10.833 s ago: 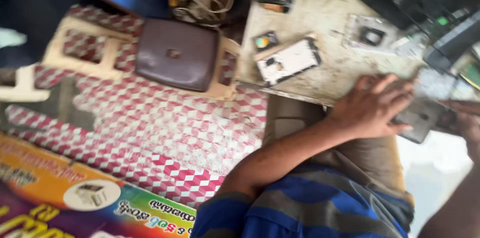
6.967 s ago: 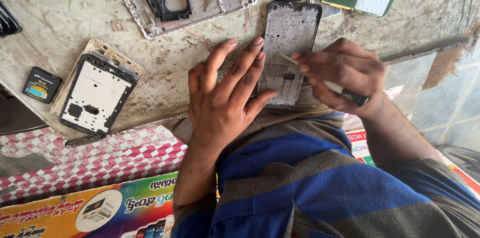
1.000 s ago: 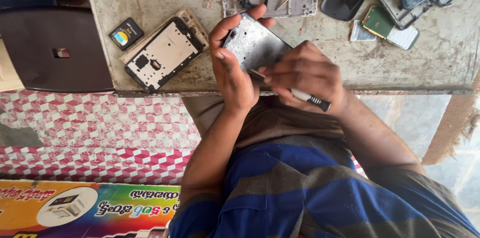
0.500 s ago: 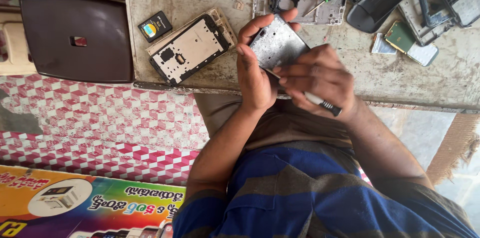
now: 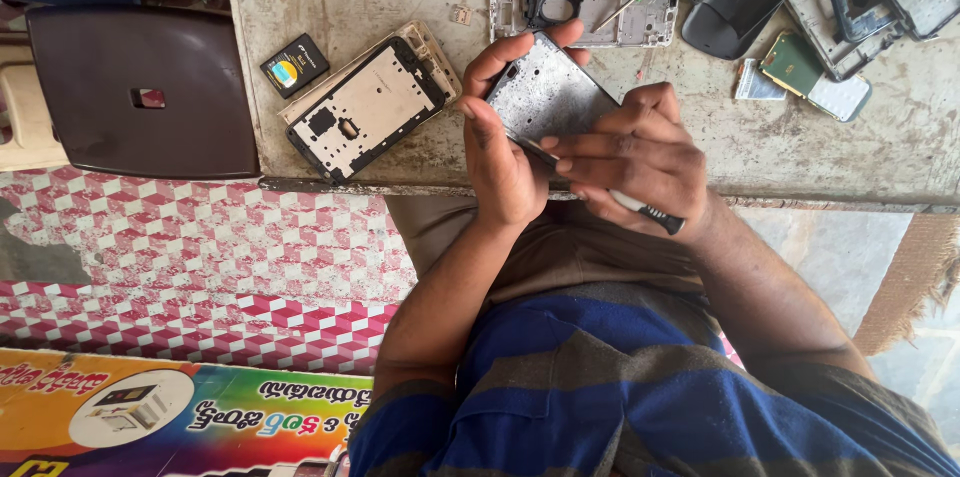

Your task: The person uses a pen-like tool to scrape and clean the inner surface of a disassembled phone back cover. They repeatedly rub the tool across the surface to remove residue, occasionally lifting the cover to inspect progress.

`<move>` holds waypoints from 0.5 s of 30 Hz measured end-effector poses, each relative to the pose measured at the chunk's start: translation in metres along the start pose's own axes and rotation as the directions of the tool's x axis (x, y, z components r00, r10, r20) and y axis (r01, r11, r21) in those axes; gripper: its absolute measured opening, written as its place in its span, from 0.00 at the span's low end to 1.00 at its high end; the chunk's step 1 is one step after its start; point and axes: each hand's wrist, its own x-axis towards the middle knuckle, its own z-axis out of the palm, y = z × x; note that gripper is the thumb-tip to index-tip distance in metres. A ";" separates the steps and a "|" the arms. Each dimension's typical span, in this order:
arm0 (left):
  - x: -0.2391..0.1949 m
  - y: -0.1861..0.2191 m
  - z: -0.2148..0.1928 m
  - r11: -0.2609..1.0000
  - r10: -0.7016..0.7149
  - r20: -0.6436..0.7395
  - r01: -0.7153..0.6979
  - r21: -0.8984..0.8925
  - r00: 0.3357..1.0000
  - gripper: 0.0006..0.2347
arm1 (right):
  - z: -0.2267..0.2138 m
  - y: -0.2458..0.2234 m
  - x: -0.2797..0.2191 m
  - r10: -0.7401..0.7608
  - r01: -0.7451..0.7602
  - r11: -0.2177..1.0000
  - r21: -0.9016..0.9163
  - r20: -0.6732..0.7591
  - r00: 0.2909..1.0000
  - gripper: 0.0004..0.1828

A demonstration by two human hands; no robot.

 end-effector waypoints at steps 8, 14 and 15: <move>0.003 0.004 0.000 0.997 -0.046 -0.024 0.044 -0.065 0.999 0.27 | 0.006 0.004 0.003 -0.009 0.008 0.996 -0.087 -0.014 1.000 0.10; 0.004 0.004 0.002 0.999 -0.033 -0.030 0.032 -0.031 0.999 0.27 | 0.001 -0.003 0.009 0.026 -0.022 0.994 -0.111 0.033 0.999 0.13; 0.004 0.004 0.002 0.999 -0.034 -0.030 0.033 -0.033 0.999 0.27 | 0.001 -0.004 0.010 -0.002 0.006 0.995 -0.097 0.044 0.999 0.12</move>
